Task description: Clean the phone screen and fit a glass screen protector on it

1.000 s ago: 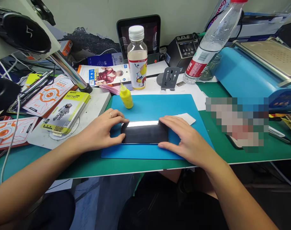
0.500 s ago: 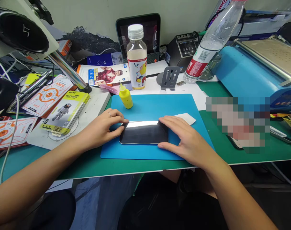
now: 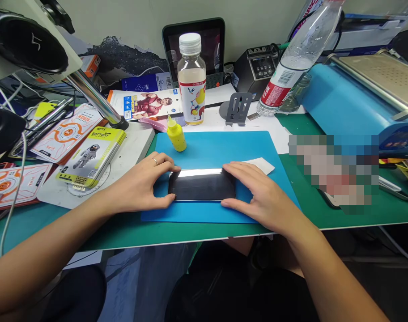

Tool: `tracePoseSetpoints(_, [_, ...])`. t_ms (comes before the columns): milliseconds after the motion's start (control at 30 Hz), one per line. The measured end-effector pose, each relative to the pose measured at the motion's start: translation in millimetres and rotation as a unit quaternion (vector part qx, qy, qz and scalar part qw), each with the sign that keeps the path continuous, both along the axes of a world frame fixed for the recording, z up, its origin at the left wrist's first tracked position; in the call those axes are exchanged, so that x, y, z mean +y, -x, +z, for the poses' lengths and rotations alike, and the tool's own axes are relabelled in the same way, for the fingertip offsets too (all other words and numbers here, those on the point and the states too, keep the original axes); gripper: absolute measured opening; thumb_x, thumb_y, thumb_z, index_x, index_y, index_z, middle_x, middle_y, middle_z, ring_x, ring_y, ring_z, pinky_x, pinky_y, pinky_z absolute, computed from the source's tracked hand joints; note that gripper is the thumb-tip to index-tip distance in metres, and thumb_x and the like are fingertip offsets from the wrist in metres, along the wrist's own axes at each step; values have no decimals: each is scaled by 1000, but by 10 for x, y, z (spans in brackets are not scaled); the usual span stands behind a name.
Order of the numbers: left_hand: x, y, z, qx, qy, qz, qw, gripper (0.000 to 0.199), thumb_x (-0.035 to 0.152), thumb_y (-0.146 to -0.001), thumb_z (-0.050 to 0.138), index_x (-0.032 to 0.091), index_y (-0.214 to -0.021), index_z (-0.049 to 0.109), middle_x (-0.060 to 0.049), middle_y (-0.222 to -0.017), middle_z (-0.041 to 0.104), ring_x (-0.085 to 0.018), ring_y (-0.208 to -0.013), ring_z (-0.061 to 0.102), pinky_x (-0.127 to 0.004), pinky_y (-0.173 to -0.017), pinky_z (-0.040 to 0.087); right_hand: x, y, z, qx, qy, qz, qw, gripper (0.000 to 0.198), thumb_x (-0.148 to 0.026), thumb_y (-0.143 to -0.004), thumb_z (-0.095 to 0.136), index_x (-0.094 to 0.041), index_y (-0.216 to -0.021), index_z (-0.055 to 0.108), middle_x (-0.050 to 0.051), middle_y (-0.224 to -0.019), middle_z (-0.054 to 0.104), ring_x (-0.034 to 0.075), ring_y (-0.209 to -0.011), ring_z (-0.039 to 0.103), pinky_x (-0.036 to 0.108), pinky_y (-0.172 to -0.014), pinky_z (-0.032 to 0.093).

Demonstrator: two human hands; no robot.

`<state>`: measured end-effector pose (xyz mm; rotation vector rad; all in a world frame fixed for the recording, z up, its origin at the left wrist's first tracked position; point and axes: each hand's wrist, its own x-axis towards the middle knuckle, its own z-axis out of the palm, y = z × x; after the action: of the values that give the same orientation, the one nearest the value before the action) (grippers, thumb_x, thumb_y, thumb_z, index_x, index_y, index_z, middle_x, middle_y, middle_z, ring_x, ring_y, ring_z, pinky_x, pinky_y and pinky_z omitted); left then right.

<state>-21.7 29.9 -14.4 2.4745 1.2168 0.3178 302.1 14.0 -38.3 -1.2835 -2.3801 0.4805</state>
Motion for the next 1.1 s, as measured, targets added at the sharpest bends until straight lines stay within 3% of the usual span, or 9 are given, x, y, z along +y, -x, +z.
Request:
tracePoseSetpoints(267, [38,1,-78,-30,7,14,999,28,34,-90,65,18,-112,68,-9,-116,66,-29,-109,58,-48,-98,53,2,-13,-10,-3,-2,1,1000,67,-60,-91,67,-24,-147,57,14,-148,64,37,-136,60,53,-112,52])
tracePoseSetpoints(433, [61,-11,-157,-34,-27,19,999,18,27,-96,58,19,-107,70,-8,-109,68,-26,-102,58,-44,-92,52,8,-16,-14,-2,-5,7,1000,65,-58,-92,67,-23,-146,57,14,-147,65,35,-135,61,52,-113,52])
tracePoseSetpoints(667, [67,-31,-207,-26,-72,20,997,16,25,-101,56,19,-103,71,-6,-102,68,-24,-96,58,-40,-85,51,10,-7,-26,-2,-14,13,1000,66,-59,-93,67,-21,-147,56,15,-147,64,35,-135,60,52,-112,53])
tracePoseSetpoints(1100, [67,-57,-202,-48,-58,39,996,16,25,-100,56,20,-99,71,-6,-100,68,-24,-97,59,-39,-85,51,-5,-1,2,-8,-20,15,1000,64,-56,-94,67,-20,-146,56,14,-145,65,33,-134,61,49,-113,52])
